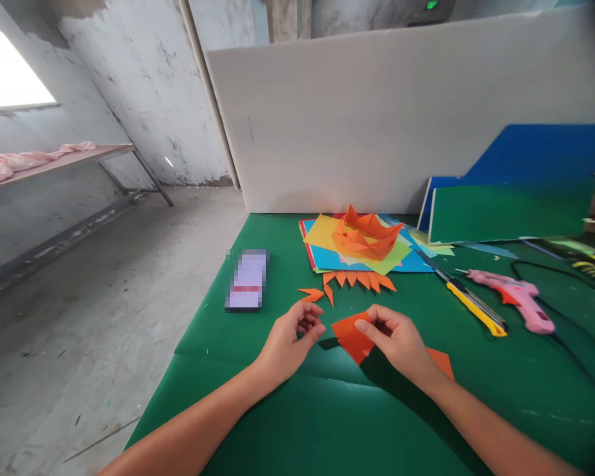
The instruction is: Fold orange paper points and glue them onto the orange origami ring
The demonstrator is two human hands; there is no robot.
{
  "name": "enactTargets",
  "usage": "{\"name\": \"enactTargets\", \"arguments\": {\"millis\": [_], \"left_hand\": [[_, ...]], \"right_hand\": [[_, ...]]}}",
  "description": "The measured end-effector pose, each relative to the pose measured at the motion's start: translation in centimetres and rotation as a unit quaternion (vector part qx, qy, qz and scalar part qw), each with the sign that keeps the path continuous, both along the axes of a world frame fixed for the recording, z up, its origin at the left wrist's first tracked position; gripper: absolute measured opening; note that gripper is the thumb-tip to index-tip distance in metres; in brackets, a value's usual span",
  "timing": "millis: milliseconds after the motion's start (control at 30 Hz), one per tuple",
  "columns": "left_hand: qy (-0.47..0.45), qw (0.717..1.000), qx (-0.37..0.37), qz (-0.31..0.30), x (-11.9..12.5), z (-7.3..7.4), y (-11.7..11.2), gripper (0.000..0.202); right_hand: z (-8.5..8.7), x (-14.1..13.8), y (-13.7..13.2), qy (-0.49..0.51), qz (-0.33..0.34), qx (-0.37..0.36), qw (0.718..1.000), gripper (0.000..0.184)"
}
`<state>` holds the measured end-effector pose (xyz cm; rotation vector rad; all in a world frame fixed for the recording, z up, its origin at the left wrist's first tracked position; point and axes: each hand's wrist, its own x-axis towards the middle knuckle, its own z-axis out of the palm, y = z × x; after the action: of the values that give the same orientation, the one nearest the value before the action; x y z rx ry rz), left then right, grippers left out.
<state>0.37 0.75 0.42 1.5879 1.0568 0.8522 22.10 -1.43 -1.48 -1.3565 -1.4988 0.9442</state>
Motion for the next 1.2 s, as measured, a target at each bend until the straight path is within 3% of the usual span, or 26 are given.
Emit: {"name": "enactTargets", "arguments": {"millis": [133, 233, 433, 667, 900, 1000, 1100, 1200], "left_hand": [[-0.042, 0.996, -0.068, -0.035, 0.5, -0.1, -0.5, 0.029], [-0.045, 0.995, -0.067, -0.059, 0.8, -0.1, -0.9, 0.035], [0.000, 0.998, -0.033, -0.044, 1.1, 0.0, -1.2, 0.016], [0.011, 0.998, -0.009, -0.061, 0.9, 0.1, -1.3, 0.010], [0.007, 1.000, -0.010, -0.016, 0.5, 0.2, -1.0, 0.014], [-0.007, 1.000, -0.002, 0.015, 0.4, -0.1, -0.7, 0.016], [-0.003, 1.000, 0.011, 0.019, 0.5, -0.4, -0.6, 0.018], [0.013, 1.000, 0.023, 0.009, 0.5, -0.3, -0.6, 0.015]], "right_hand": [[-0.1, -0.9, -0.2, -0.001, 0.025, -0.008, 1.000, 0.037], [0.2, -1.4, -0.5, 0.003, 0.042, -0.022, 0.999, 0.034], [0.4, -1.9, -1.0, -0.076, 0.091, -0.002, 0.993, 0.030], [0.7, -1.4, -0.4, -0.146, 0.119, 0.030, 0.982, 0.029], [0.8, 1.1, 0.5, -0.179, 0.013, 0.076, 0.981, 0.021], [1.4, 1.0, 0.3, -0.187, 0.140, 0.111, 0.966, 0.020], [1.8, 0.9, 0.0, -0.209, 0.258, 0.148, 0.932, 0.023], [1.4, 1.3, 0.1, -0.281, 0.203, 0.181, 0.920, 0.024]]}}
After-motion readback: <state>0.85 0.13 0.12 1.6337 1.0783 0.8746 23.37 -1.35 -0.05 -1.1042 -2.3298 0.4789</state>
